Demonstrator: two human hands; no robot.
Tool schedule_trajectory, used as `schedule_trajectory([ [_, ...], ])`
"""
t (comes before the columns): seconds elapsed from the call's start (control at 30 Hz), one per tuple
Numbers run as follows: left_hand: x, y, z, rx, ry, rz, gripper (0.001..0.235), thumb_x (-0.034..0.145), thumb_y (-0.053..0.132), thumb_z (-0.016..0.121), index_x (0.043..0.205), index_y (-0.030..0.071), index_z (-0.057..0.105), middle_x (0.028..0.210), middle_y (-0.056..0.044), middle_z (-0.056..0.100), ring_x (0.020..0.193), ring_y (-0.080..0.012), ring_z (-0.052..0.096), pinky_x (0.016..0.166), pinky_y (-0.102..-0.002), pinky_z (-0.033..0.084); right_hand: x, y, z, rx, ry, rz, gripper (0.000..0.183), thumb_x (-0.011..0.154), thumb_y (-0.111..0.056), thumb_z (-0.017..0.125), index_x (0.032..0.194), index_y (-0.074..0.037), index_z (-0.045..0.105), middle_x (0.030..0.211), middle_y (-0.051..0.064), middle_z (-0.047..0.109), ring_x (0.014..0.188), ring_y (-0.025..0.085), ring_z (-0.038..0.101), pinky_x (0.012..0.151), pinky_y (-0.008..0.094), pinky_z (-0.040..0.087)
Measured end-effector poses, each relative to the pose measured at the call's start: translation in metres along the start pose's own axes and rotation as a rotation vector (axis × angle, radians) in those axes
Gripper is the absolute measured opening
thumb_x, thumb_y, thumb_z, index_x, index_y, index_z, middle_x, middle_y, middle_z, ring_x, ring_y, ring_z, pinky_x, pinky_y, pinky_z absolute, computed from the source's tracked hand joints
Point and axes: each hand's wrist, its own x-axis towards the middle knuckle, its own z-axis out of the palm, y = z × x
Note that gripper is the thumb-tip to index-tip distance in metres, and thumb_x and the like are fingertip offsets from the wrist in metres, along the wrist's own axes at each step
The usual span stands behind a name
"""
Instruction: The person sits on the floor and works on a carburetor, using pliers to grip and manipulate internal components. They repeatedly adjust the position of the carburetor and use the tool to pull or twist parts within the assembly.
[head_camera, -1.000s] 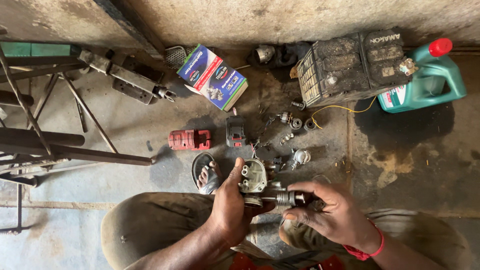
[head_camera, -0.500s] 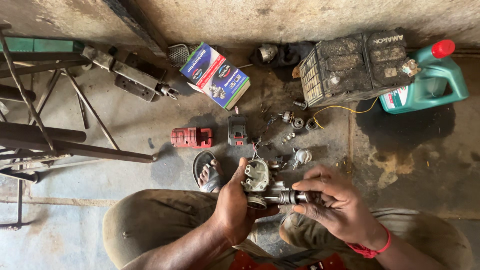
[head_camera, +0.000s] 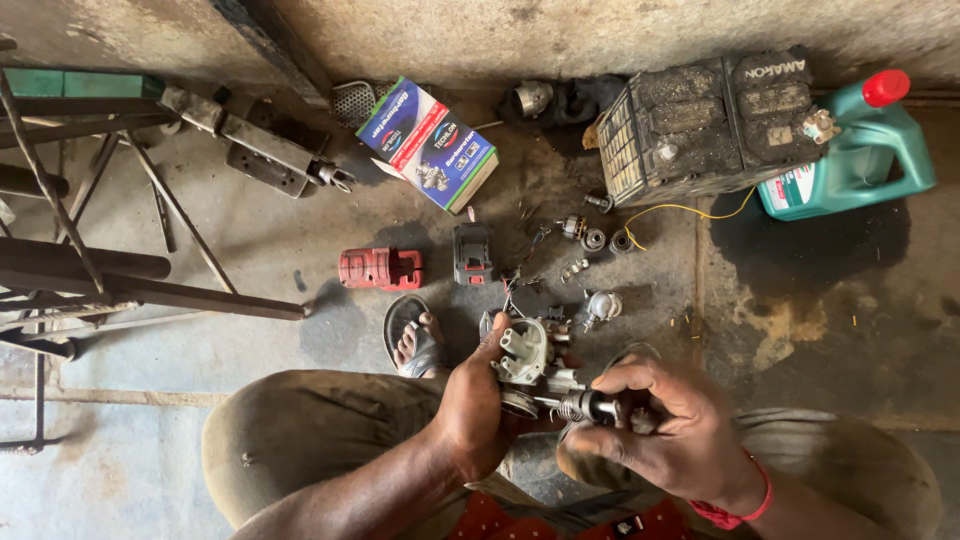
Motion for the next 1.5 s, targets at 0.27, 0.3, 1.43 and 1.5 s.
schedule_trajectory([
  [0.27,0.002,-0.001,-0.003,-0.015,-0.032,0.042,0.06,0.102,0.059,0.033,0.114,0.011,0.068,0.104,-0.009,0.073,0.092,-0.0233,0.071,0.081,-0.046,0.057,-0.003,-0.002,-0.005,0.045,-0.087,0.071,0.059,0.078,-0.018,0.092,0.125,0.002,0.063,0.099,0.006,0.075,0.088,0.011,0.072,0.075,0.023,0.06],
  [0.3,0.002,-0.001,-0.003,-0.019,-0.03,0.041,0.06,0.102,0.059,0.033,0.114,0.011,0.068,0.103,-0.008,0.073,0.092,-0.023,0.071,0.081,-0.045,0.057,-0.004,-0.002,-0.007,0.101,-0.113,0.154,0.059,0.079,-0.016,0.091,0.127,0.003,0.062,0.097,0.006,0.074,0.086,0.012,0.071,0.074,0.024,0.059],
  [1.43,-0.019,0.006,-0.001,0.009,-0.014,0.299,0.042,0.094,0.042,0.062,0.125,0.015,0.056,0.107,-0.004,0.068,0.089,-0.0189,0.069,0.067,-0.039,0.056,-0.001,0.023,-0.046,0.281,-0.22,0.368,0.031,0.097,-0.02,0.063,0.106,0.008,0.074,0.09,0.014,0.076,0.081,0.019,0.07,0.072,0.034,0.057],
  [1.5,-0.02,0.006,0.0,0.033,-0.024,0.312,0.044,0.094,0.041,0.063,0.127,0.013,0.053,0.111,-0.003,0.067,0.091,-0.0194,0.069,0.067,-0.038,0.056,-0.002,0.024,-0.045,0.285,-0.198,0.474,0.032,0.095,-0.02,0.064,0.105,0.008,0.073,0.09,0.014,0.074,0.081,0.019,0.069,0.072,0.034,0.056],
])
